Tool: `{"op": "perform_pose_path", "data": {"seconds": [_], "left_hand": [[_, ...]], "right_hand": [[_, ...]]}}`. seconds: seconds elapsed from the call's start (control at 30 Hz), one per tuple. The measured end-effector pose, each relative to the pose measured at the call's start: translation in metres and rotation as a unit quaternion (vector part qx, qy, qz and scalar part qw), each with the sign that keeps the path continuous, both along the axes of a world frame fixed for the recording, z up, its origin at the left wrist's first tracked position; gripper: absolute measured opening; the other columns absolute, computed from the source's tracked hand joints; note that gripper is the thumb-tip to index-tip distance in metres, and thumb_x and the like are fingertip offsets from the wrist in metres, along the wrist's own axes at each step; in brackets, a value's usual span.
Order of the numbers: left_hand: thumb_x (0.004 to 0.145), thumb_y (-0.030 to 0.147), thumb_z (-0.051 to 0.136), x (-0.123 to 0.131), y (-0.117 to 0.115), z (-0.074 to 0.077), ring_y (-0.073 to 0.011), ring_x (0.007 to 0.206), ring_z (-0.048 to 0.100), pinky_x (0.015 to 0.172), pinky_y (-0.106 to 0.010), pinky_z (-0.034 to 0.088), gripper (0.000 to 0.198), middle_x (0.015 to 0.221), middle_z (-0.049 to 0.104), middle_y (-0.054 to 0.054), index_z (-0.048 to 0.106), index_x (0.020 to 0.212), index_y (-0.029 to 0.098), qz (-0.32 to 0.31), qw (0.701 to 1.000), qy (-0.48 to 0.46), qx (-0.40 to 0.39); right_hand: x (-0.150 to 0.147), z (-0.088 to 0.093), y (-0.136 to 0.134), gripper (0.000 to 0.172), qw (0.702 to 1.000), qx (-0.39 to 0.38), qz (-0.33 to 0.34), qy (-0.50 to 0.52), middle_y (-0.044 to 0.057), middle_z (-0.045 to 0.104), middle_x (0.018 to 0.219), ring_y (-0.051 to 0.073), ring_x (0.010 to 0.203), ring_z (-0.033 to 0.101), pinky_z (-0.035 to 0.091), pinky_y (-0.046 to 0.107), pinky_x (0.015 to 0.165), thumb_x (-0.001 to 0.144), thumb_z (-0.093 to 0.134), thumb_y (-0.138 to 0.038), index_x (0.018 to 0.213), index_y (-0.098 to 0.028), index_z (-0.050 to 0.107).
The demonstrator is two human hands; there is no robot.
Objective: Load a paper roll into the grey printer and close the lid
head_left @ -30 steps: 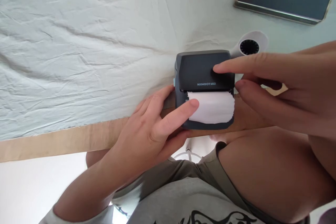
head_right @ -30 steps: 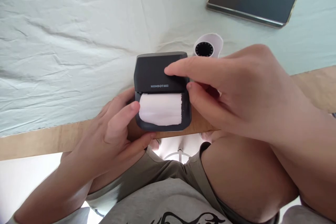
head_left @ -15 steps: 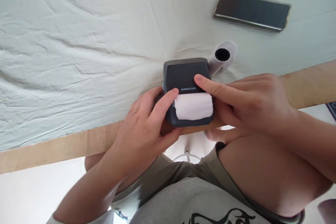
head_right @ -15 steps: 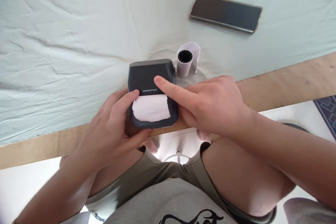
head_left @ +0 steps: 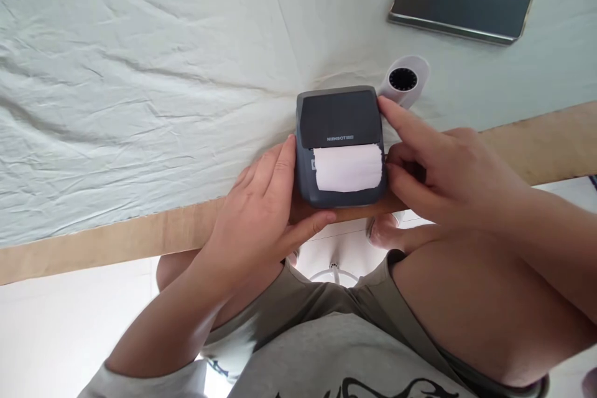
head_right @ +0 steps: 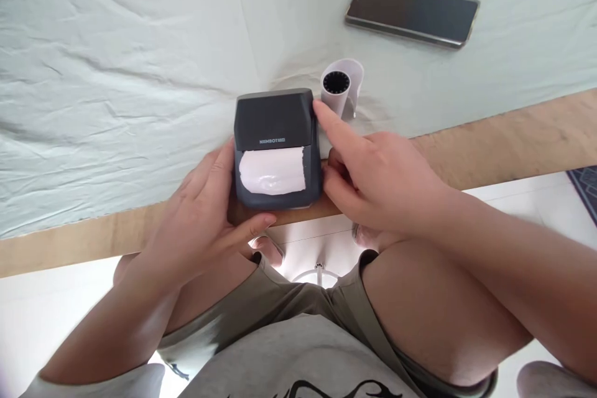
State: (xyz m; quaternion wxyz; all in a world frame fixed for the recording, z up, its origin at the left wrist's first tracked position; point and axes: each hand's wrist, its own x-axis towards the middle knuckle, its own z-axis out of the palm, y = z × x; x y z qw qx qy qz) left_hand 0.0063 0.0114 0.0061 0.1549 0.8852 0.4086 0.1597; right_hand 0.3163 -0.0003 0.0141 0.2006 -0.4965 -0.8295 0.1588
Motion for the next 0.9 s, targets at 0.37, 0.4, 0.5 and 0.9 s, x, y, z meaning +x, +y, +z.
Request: {"op": "perform_pose_path", "data": {"seconds": [0.37, 0.4, 0.5, 0.9], "left_hand": [[0.104, 0.065, 0.09, 0.004, -0.008, 0.004, -0.038, 0.16, 0.069, 0.125, -0.048, 0.066, 0.104, 0.174, 0.066, -0.011, 0.038, 0.188, 0.034, 0.083, 0.995, -0.001, -0.059], [0.103, 0.067, 0.091, 0.004, -0.007, 0.004, -0.0387, 0.16, 0.069, 0.125, -0.048, 0.066, 0.105, 0.174, 0.066, -0.011, 0.039, 0.188, 0.035, 0.086, 0.994, -0.004, -0.061], [0.099, 0.07, 0.094, 0.005, -0.005, 0.004, -0.0413, 0.161, 0.069, 0.128, -0.053, 0.065, 0.11, 0.175, 0.066, -0.012, 0.04, 0.187, 0.035, 0.09, 0.994, -0.008, -0.063], [0.107, 0.078, 0.08, 0.008, 0.002, 0.014, -0.0391, 0.145, 0.082, 0.126, -0.052, 0.071, 0.084, 0.161, 0.08, -0.009, 0.062, 0.174, 0.03, 0.075, 0.997, -0.004, 0.009]], "right_hand": [[-0.006, 0.013, 0.015, 0.074, 0.993, -0.093, -0.029, 0.068, -0.01, 0.064, 0.059, 0.009, 0.044, 0.045, 0.034, 0.027, 0.047, 0.101, 0.049, -0.029, 0.173, -0.017, 0.064], [-0.005, 0.013, 0.016, 0.074, 0.992, -0.095, -0.037, 0.071, -0.01, 0.062, 0.058, 0.009, 0.044, 0.043, 0.033, 0.027, 0.046, 0.101, 0.05, -0.03, 0.173, -0.018, 0.064], [-0.003, 0.016, 0.018, 0.072, 0.991, -0.099, -0.055, 0.064, -0.009, 0.061, 0.057, 0.008, 0.045, 0.043, 0.032, 0.026, 0.046, 0.101, 0.052, -0.029, 0.17, -0.018, 0.068], [-0.002, 0.008, 0.014, 0.064, 0.997, -0.017, 0.001, 0.076, -0.011, 0.063, 0.063, 0.004, 0.044, 0.049, 0.031, 0.023, 0.043, 0.109, 0.053, -0.014, 0.171, -0.026, 0.065]]}}
